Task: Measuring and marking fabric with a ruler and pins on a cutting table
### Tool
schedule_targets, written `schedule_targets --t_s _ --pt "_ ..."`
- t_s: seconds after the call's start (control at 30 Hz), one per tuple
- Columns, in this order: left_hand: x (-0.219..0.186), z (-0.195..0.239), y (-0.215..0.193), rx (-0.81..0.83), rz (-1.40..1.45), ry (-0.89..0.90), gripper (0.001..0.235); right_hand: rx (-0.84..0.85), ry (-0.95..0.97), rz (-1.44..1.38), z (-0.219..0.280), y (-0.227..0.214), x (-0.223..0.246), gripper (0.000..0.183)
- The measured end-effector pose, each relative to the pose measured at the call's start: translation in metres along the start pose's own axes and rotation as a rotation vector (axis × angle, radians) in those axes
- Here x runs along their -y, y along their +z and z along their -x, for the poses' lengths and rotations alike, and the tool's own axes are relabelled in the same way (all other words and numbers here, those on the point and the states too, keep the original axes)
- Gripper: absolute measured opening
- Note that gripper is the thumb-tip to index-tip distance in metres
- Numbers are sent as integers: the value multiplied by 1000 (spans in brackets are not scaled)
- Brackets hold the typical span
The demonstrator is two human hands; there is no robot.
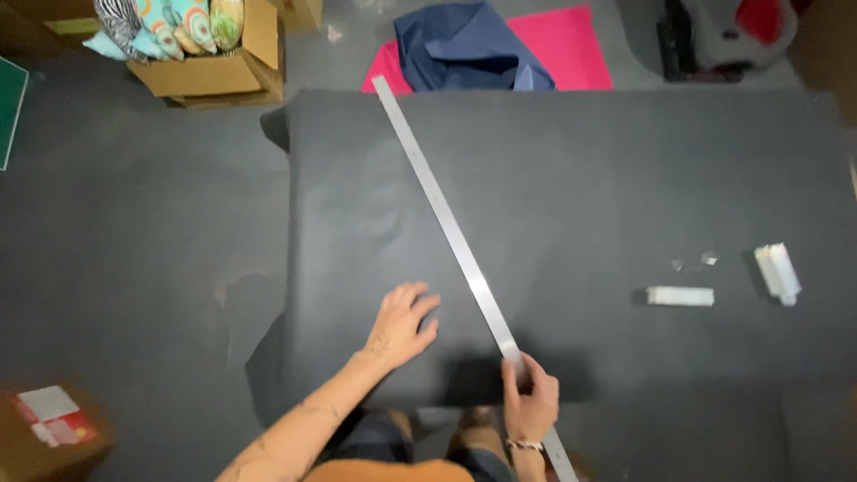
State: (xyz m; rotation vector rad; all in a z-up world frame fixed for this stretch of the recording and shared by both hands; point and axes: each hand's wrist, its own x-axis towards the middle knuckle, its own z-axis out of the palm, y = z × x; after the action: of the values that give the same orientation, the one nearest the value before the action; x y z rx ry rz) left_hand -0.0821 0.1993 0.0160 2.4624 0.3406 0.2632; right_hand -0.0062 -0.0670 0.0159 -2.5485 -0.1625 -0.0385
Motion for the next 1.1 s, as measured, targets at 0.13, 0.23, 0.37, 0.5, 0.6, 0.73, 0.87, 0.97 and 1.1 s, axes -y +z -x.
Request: schedule_targets --t_s 0.13,0.23,0.37,0.5,0.6,0.73,0.87,0.97,1.1 --pt "47 24 -32 -100 -125 -21 49 191 51 -68 56 25 34 38" --pt "59 41 -43 -51 -200 -60 55 267 -51 -125 90 39 37 42" --pt "66 65 -31 -32 -352 11 71 334 -145 -201 130 51 40 49" --pt "59 62 -29 -73 -467 15 71 343 -171 -191 148 62 40 54" --pt "58 64 -26 -114 -408 32 70 275 -240 -253 156 65 39 53" --pt "55 70 -30 -36 -420 -22 68 167 -199 -70 163 76 37 65" --pt "61 70 -28 25 -414 -20 71 172 -179 5 180 82 46 68" --pt "58 72 -26 4 -414 31 71 72 -205 162 207 65 75 54" --pt "63 70 -26 51 -448 66 67 -143 -344 -91 267 37 120 28"
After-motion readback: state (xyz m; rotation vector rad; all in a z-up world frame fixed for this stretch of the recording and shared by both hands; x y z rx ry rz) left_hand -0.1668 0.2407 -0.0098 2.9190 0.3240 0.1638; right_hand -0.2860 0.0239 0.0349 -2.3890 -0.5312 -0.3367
